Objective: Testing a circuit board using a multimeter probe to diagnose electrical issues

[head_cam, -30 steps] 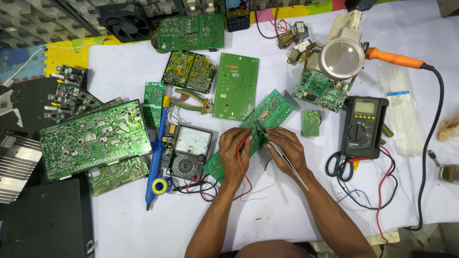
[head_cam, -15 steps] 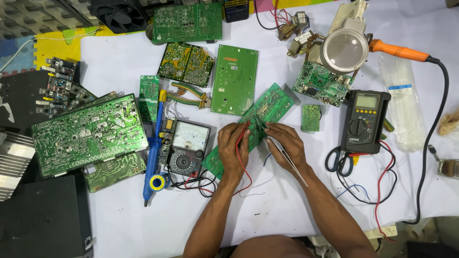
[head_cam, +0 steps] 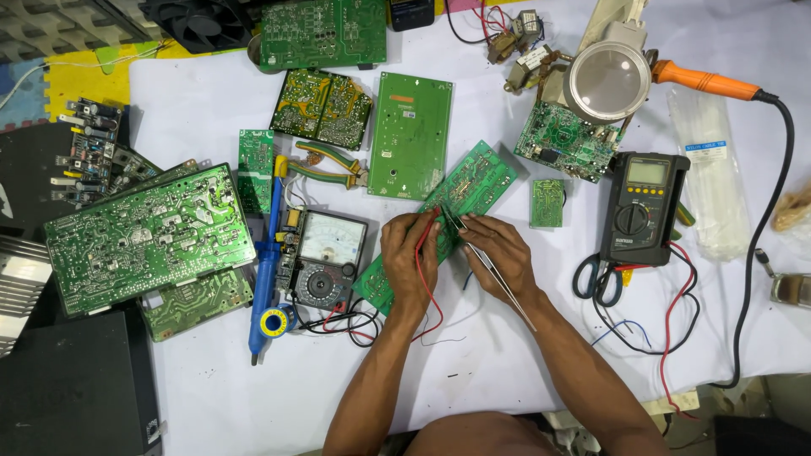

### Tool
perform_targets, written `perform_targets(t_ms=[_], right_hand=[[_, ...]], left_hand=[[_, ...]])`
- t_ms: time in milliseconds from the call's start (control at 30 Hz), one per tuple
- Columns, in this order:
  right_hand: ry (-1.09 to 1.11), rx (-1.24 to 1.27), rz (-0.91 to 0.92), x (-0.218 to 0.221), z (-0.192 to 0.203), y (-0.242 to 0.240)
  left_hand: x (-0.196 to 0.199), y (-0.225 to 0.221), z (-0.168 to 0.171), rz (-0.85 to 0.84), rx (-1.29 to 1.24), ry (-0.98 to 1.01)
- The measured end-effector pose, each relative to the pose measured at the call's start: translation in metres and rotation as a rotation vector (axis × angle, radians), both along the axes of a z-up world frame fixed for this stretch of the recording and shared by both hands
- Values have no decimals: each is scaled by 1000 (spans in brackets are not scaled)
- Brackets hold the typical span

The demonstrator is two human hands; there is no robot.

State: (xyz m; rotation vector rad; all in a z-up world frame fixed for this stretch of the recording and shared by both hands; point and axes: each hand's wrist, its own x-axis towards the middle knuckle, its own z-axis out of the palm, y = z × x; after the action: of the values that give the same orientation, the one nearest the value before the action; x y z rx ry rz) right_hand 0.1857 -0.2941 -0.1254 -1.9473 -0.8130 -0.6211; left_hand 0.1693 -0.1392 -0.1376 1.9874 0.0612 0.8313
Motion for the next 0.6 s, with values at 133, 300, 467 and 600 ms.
perform_targets(t_ms=[133, 300, 467, 600], right_hand=[[-4, -43, -46, 2, -12, -3], [37, -7, -3, 2, -8, 0], [3, -31, -55, 1, -11, 0], [23, -5, -75, 1, -13, 0]], left_hand=[[0, -2, 4, -3, -4, -3], [1, 0, 1, 7, 0, 17], [0, -1, -1, 5, 2, 11], [1, -1, -2, 7, -3, 12]])
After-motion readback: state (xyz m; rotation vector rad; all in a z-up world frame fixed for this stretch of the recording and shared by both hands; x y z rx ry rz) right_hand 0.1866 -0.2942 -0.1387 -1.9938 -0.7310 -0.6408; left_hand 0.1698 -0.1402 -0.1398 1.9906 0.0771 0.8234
